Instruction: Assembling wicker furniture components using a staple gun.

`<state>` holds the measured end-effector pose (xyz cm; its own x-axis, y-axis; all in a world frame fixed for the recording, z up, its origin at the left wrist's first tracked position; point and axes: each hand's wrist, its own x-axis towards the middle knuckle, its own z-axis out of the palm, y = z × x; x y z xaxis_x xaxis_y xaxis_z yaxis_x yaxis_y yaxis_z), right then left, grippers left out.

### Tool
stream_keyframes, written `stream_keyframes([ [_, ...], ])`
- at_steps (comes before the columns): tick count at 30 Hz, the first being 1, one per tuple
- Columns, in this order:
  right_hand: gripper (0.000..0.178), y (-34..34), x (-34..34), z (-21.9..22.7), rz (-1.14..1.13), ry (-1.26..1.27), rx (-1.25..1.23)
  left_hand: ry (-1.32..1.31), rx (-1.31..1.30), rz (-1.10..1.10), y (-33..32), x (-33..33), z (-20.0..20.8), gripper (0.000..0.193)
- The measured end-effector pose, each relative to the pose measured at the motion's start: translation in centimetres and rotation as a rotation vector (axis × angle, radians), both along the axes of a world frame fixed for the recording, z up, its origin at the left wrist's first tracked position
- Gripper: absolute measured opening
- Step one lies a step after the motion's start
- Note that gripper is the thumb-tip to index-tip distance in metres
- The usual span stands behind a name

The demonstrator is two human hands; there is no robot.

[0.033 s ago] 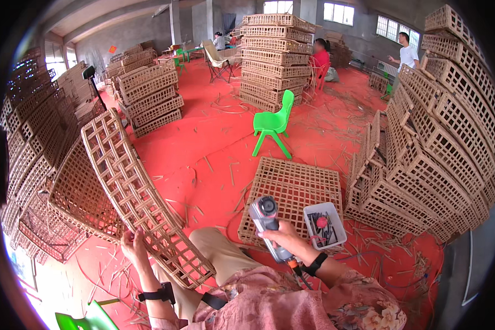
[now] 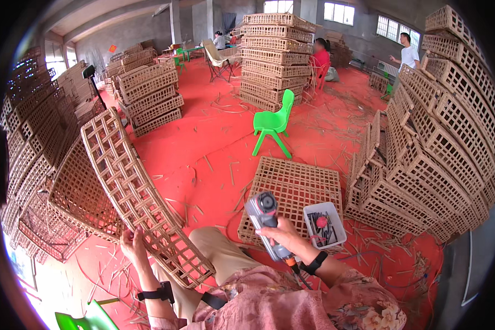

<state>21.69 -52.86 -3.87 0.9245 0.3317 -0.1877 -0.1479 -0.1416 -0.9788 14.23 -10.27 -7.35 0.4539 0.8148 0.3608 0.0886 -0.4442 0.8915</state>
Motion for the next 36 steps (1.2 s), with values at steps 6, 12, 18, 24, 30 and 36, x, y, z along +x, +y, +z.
stream_keyframes([
  [6,0.031,2.5,-0.1,6.7,0.037,-0.097,0.229,-0.027,0.017,-0.025,0.2,0.8,0.1,0.032],
  [12,0.026,4.1,-0.7,9.6,0.148,-0.121,0.219,0.027,0.029,-0.019,-0.1,0.5,0.5,0.036],
  [18,0.022,6.4,-1.6,10.1,0.162,-0.059,0.319,0.037,-0.077,-0.142,-0.5,-0.7,1.5,0.036],
  [24,0.028,7.6,-2.3,10.1,0.242,-0.045,0.321,0.243,0.170,-0.117,-0.7,-0.9,2.1,0.038],
  [30,0.032,8.4,-3.0,9.9,0.275,-0.049,0.323,0.143,0.093,-0.186,0.1,-1.0,0.5,0.031],
  [36,0.037,8.6,-3.7,9.9,0.278,-0.056,0.306,0.075,0.038,-0.159,-0.5,-0.8,0.0,0.030],
])
